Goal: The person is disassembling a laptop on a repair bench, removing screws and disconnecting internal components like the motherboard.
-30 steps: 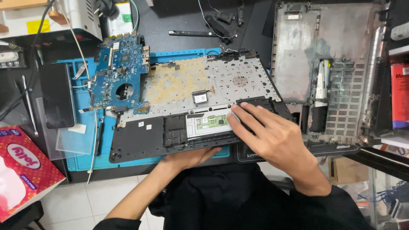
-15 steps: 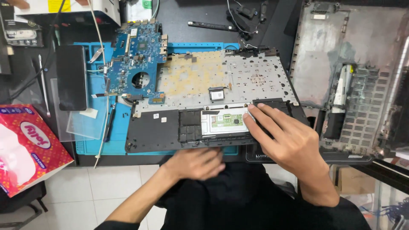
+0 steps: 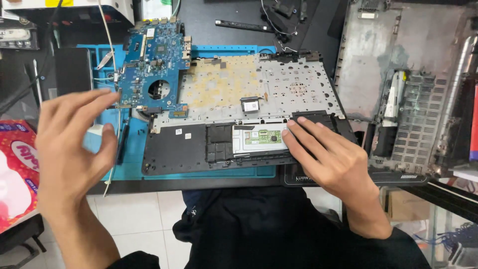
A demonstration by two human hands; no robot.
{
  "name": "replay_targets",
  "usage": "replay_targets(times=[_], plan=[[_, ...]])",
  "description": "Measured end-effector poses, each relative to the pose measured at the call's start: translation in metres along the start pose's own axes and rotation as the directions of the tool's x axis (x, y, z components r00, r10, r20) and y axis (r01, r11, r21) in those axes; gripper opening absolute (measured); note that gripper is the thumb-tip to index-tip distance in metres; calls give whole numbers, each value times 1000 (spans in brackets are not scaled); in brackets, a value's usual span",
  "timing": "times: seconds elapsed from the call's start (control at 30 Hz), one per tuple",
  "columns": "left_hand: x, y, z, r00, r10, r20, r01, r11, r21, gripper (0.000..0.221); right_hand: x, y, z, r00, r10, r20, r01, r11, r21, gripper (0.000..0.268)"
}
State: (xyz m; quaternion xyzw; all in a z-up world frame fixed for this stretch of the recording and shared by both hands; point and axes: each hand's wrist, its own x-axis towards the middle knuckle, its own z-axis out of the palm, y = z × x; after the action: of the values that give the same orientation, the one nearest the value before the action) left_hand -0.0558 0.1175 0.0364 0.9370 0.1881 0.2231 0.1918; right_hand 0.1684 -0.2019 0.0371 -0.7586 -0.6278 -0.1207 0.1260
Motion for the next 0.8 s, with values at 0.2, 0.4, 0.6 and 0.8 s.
replay_targets(times=[0.2, 0.4, 0.6, 0.8], plan=[[25, 0, 29, 963, 245, 113, -267, 925, 271, 40, -1, 0, 0, 1000, 6, 16, -6, 1000, -8, 31], [5, -42, 32, 967, 254, -8, -231, 892, 389, 13, -6, -2, 1, 1000, 1, 21, -1, 1000, -10, 31], [-20, -61, 26, 968, 242, -58, -184, 853, 488, 10, -1, -3, -5, 1000, 21, 16, -21, 1000, -2, 29], [-59, -86, 44, 960, 173, -219, -74, 915, 397, 16, 6, -3, -12, 999, 40, 27, -41, 999, 14, 31]])
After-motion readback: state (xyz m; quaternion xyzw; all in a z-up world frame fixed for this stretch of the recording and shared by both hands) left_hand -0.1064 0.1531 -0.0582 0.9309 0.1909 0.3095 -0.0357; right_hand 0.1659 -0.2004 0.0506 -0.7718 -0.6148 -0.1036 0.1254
